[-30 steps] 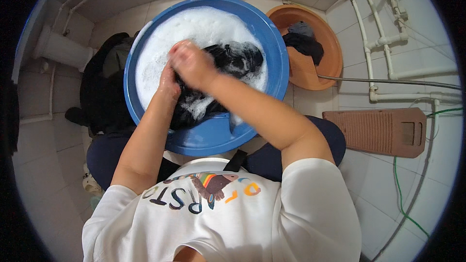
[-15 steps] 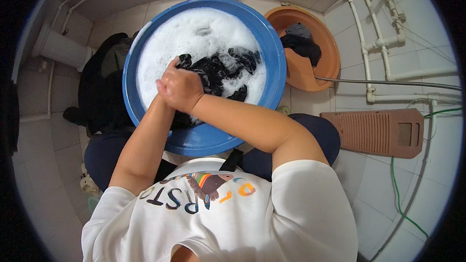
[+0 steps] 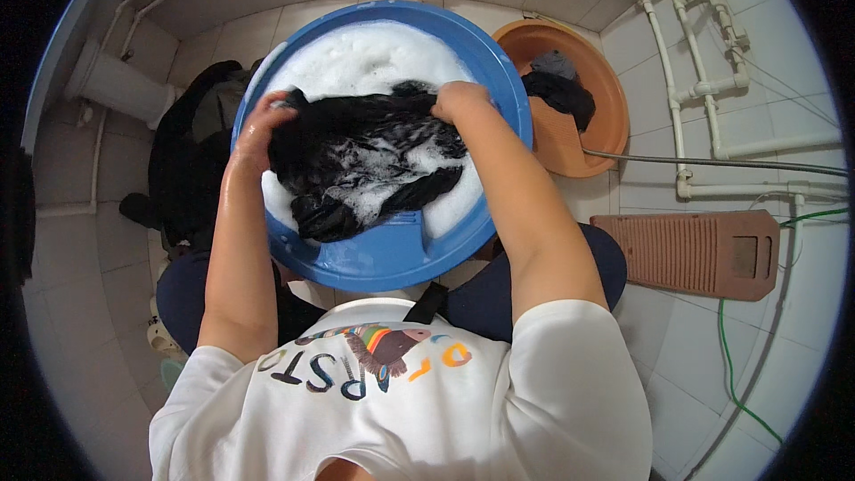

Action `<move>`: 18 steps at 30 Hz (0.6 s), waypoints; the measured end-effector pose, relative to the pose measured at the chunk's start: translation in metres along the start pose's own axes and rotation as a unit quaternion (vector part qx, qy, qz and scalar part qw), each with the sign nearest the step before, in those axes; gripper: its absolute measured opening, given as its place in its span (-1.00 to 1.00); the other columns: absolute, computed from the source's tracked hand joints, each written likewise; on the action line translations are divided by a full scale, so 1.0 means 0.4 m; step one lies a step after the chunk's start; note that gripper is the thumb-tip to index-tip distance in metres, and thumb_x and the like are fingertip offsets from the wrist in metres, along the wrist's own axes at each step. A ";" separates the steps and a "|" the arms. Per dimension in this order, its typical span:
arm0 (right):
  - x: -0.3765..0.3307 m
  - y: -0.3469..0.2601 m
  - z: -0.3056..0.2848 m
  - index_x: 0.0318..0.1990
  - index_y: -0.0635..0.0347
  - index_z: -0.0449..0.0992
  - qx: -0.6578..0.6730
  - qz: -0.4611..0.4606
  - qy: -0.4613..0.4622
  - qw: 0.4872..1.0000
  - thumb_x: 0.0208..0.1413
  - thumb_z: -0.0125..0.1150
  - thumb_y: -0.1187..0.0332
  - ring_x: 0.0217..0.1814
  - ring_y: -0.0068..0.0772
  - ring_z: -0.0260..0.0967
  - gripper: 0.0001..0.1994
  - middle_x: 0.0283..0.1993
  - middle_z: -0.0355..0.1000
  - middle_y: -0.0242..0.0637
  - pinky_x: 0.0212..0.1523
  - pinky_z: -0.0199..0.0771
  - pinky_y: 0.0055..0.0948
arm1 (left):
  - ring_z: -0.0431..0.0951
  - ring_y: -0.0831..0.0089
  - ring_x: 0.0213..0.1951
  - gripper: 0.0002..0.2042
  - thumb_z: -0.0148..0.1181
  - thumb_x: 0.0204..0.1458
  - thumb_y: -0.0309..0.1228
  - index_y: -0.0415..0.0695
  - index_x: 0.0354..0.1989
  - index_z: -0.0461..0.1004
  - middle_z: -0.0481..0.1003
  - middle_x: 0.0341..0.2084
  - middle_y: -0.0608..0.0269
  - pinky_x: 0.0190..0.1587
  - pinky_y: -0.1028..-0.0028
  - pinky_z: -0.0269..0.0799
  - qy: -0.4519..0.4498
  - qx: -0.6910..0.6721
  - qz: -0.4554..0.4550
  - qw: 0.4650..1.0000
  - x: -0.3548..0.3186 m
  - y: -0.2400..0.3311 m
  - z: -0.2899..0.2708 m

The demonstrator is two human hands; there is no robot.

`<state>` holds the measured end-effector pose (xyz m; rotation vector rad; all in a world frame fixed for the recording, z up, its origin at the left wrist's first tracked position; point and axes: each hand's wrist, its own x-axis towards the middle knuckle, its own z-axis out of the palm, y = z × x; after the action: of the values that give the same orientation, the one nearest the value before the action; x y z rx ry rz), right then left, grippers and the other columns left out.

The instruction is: The person is hand-washing dark-colored clothes in a blue basin filled with soapy water. They repeatedly scrub, squeeze, and agitate the garments by hand, then wring them out and place them into a separate orange basin.

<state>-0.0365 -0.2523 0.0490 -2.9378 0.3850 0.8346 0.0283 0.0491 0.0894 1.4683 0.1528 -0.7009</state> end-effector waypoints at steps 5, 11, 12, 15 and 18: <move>-0.008 -0.052 -0.029 0.05 0.09 0.30 -0.020 -0.070 0.090 0.993 -0.23 0.23 0.38 0.02 -0.13 0.31 -0.45 0.00 0.34 -0.12 -0.02 0.32 -0.27 | 0.42 0.19 -0.16 -0.22 0.21 -0.28 0.16 -0.14 0.07 0.28 0.39 -0.18 -0.06 -0.14 0.36 0.32 -0.098 0.304 -0.120 0.940 0.039 -0.081 0.052; 0.015 -0.034 0.062 0.07 0.16 0.26 0.028 -0.090 0.128 0.987 -0.06 0.08 0.24 0.02 -0.16 0.31 -0.51 0.04 0.29 -0.13 0.01 0.28 -0.20 | 0.47 0.21 -0.15 -0.54 0.11 -0.17 0.06 -0.04 -0.24 0.51 0.50 -0.26 0.13 -0.10 0.33 0.35 -0.112 0.705 0.038 0.699 0.009 -0.089 0.181; 0.017 -0.046 0.060 0.07 0.15 0.27 0.049 -0.013 0.086 0.995 -0.04 0.06 0.23 0.02 -0.15 0.31 -0.52 0.03 0.30 -0.15 0.01 0.27 -0.19 | 0.47 0.21 -0.17 -0.57 0.10 -0.15 0.03 -0.02 -0.24 0.52 0.50 -0.27 0.14 -0.10 0.33 0.35 -0.106 0.693 0.057 0.711 0.010 -0.091 0.179; 0.025 -0.075 0.052 0.01 0.15 0.34 -0.041 0.007 -0.002 0.999 -0.03 0.02 0.25 0.01 -0.16 0.32 -0.60 -0.06 0.37 -0.17 0.01 0.26 -0.16 | 0.43 0.20 -0.13 -0.67 0.13 -0.14 -0.06 0.04 -0.25 0.53 0.44 -0.18 0.17 -0.09 0.31 0.33 -0.074 0.661 0.091 0.741 0.024 -0.098 0.164; -0.001 -0.100 0.013 -0.15 0.20 0.47 -0.126 -0.069 0.043 0.989 -0.07 0.04 0.30 -0.03 -0.18 0.34 -0.69 -0.15 0.43 -0.13 0.00 0.27 -0.20 | 0.35 0.16 -0.06 -0.61 0.29 -0.24 -0.17 -0.06 -0.21 0.51 0.37 -0.12 0.10 -0.01 0.32 0.27 -0.021 0.644 0.190 0.741 0.002 -0.085 0.163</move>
<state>-0.0293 -0.2129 0.0444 -3.1939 0.0827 0.7934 -0.0093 -0.0104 0.0685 2.6845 -0.8326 -0.4585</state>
